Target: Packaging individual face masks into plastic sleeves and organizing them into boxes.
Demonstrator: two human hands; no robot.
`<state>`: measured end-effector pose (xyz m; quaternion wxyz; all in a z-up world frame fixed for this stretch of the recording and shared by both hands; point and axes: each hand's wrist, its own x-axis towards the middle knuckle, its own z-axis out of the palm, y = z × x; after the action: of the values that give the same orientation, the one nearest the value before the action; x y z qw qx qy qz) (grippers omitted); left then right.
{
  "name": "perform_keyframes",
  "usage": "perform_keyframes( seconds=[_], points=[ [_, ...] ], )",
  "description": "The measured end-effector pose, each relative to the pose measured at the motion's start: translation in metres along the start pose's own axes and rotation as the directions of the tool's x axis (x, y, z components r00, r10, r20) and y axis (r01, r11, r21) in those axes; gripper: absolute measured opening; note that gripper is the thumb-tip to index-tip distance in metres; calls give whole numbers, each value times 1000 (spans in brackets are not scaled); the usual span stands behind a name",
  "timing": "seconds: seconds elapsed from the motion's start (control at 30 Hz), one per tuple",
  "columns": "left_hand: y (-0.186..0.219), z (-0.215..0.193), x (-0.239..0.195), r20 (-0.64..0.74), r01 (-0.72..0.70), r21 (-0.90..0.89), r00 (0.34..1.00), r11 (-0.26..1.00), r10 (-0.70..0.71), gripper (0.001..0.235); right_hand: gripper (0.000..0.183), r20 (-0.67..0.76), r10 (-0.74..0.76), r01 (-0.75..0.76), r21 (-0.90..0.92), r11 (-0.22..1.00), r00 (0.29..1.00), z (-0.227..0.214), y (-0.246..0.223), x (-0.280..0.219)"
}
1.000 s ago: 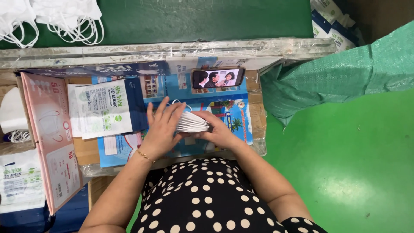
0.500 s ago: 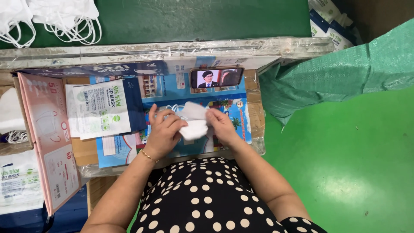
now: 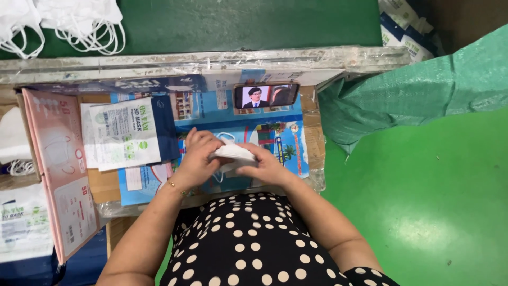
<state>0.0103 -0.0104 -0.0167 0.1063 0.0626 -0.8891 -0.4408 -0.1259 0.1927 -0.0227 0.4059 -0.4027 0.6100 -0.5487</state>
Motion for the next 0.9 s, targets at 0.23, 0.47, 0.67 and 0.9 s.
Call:
perform_keyframes(
  seconds=[0.23,0.47,0.67,0.9],
  points=[
    [32,-4,5,-222,-12,198,973,980,57,84,47,-114,-166,155,-103,983,979,9,14,0],
    [24,7,8,79,-229,214,973,950,217,90,43,-121,-231,170,-377,910,965,3,27,5],
    [-22,-39,-3,-349,240,352,931,905,-111,52,37,-10,-141,129,-342,931,990,-46,-60,-13],
    [-114,-28,-24,-398,457,446,871,769,-287,45,33,-224,313,-282,159,946,923,-66,26,-25]
  ],
)
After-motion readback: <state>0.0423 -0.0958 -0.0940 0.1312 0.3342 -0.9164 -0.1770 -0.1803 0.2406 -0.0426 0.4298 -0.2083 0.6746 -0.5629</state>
